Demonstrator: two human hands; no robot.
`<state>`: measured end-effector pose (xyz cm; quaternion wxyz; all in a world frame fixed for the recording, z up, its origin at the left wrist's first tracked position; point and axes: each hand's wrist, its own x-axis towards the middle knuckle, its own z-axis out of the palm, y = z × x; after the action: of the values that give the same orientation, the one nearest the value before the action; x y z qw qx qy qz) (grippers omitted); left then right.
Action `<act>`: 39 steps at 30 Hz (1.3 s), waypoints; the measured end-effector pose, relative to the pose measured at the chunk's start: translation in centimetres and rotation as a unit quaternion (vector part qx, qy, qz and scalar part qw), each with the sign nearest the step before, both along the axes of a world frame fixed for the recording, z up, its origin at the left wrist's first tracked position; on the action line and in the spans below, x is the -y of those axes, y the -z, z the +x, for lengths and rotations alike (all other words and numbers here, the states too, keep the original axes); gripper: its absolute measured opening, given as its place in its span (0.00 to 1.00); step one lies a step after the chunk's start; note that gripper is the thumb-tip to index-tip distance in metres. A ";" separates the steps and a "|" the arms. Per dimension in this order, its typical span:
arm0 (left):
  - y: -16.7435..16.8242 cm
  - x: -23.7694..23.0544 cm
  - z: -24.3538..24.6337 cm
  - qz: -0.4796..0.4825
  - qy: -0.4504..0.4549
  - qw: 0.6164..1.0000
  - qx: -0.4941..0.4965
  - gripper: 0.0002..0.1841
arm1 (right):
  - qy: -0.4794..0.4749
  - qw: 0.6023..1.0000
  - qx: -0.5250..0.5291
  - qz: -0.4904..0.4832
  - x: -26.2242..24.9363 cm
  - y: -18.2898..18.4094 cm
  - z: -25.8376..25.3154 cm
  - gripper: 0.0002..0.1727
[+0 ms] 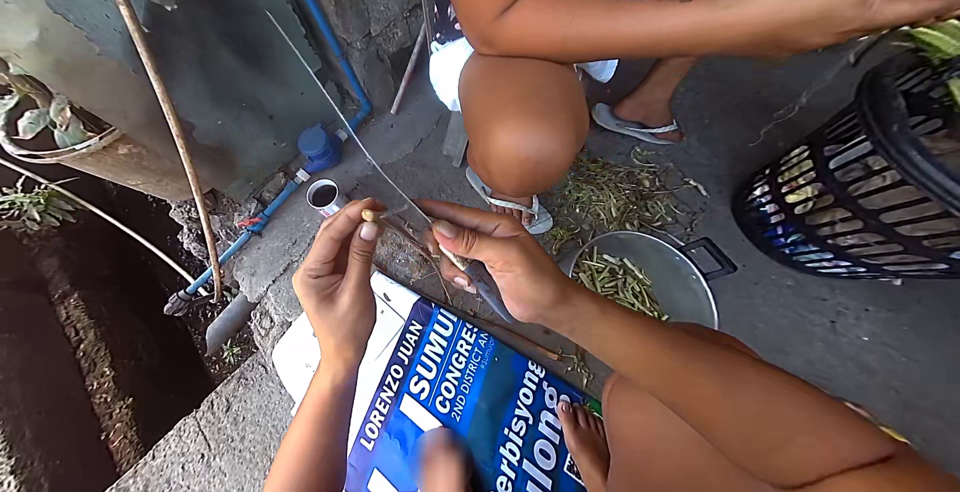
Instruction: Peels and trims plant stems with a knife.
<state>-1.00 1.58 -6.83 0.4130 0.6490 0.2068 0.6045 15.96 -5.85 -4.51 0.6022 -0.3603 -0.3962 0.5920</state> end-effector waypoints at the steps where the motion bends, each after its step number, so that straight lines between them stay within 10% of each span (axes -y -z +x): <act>1: -0.1 -0.2 -0.3 -0.009 -0.002 1.000 0.006 0.11 | 0.007 1.000 0.000 -0.024 -0.3 0.4 0.2 0.20; 17: -3.8 -2.3 -8.3 -0.061 -0.104 0.984 0.134 0.14 | 0.091 0.918 0.201 -0.328 -3.4 7.3 4.0 0.18; 29: -2.1 -0.9 -2.7 -0.104 0.040 0.989 0.094 0.12 | 0.060 0.974 0.168 0.139 0.3 -2.0 -1.3 0.26; 39: -2.1 0.9 -0.9 -0.004 0.013 0.998 0.065 0.13 | 0.049 0.963 0.186 0.189 1.1 -4.3 -3.7 0.27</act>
<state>-1.87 0.73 -4.72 0.4357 0.6098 0.1732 0.6389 12.25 -6.99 -0.20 0.6031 -0.3627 -0.5877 0.3991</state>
